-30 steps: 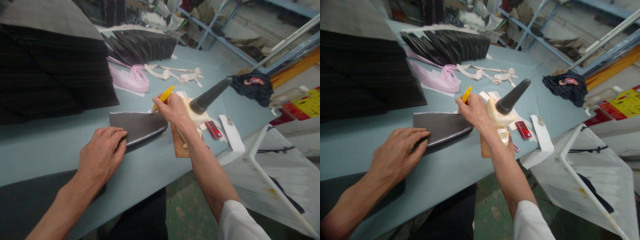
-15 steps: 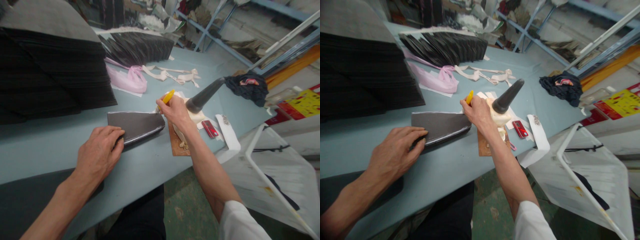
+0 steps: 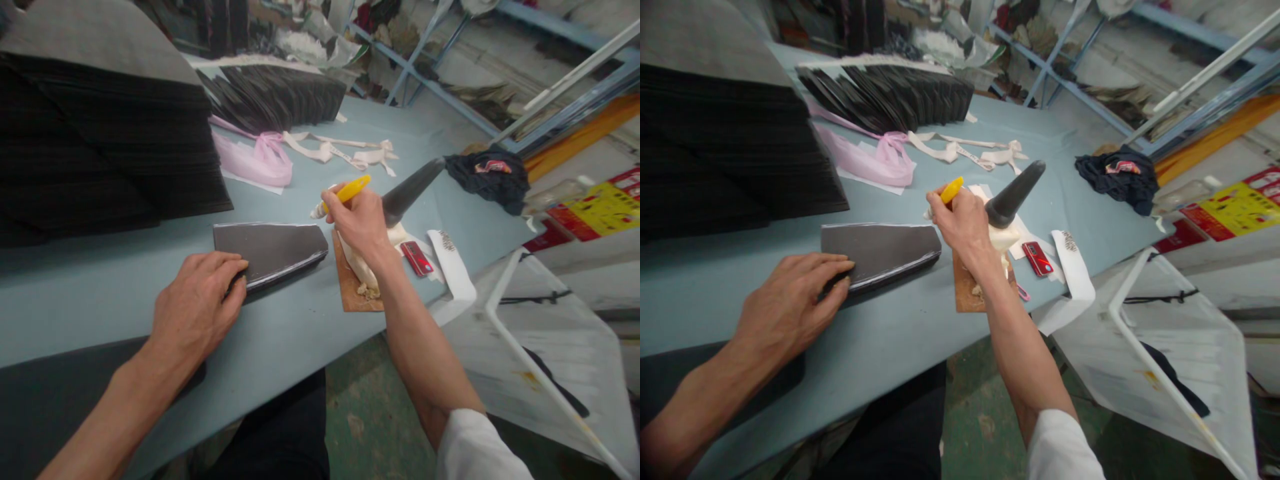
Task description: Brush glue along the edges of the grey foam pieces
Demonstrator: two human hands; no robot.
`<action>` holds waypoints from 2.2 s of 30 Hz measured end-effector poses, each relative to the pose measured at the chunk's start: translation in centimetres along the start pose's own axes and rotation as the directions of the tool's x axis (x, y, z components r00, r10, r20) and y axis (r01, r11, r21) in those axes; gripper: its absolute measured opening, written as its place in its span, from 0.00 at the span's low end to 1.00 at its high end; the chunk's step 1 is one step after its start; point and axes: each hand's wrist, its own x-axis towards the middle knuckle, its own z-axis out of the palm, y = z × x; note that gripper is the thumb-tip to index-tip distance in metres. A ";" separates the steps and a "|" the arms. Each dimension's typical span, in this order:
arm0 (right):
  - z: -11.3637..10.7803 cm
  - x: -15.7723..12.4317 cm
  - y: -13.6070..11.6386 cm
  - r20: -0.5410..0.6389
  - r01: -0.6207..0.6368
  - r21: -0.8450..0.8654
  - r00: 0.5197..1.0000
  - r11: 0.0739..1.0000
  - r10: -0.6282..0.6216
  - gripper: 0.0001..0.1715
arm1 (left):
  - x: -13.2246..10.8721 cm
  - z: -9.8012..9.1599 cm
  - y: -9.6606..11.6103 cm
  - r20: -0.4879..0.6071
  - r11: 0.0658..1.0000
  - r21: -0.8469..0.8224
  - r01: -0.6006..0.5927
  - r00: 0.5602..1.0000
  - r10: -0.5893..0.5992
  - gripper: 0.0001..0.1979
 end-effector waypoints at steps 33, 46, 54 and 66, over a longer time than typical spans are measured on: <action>1.8 -12.9 -0.9 -0.110 -0.105 0.511 0.976 0.853 0.186 0.18 | 2.1 -1.8 -3.5 0.204 0.972 0.038 -0.232 0.954 0.219 0.28; 3.7 -18.5 0.8 -0.002 -0.268 0.618 0.939 0.739 0.343 0.19 | 2.8 -2.1 -3.8 0.225 0.963 -0.025 -0.267 0.937 0.266 0.27; 4.5 -19.0 1.1 0.052 -0.323 0.644 0.923 0.694 0.382 0.24 | 3.7 -2.4 -4.7 0.243 0.961 -0.078 -0.267 0.929 0.278 0.35; 4.8 -19.6 1.5 -0.013 -0.242 0.695 0.937 0.677 0.349 0.26 | 2.3 -2.6 -3.0 0.177 0.963 0.068 -0.260 0.953 0.245 0.25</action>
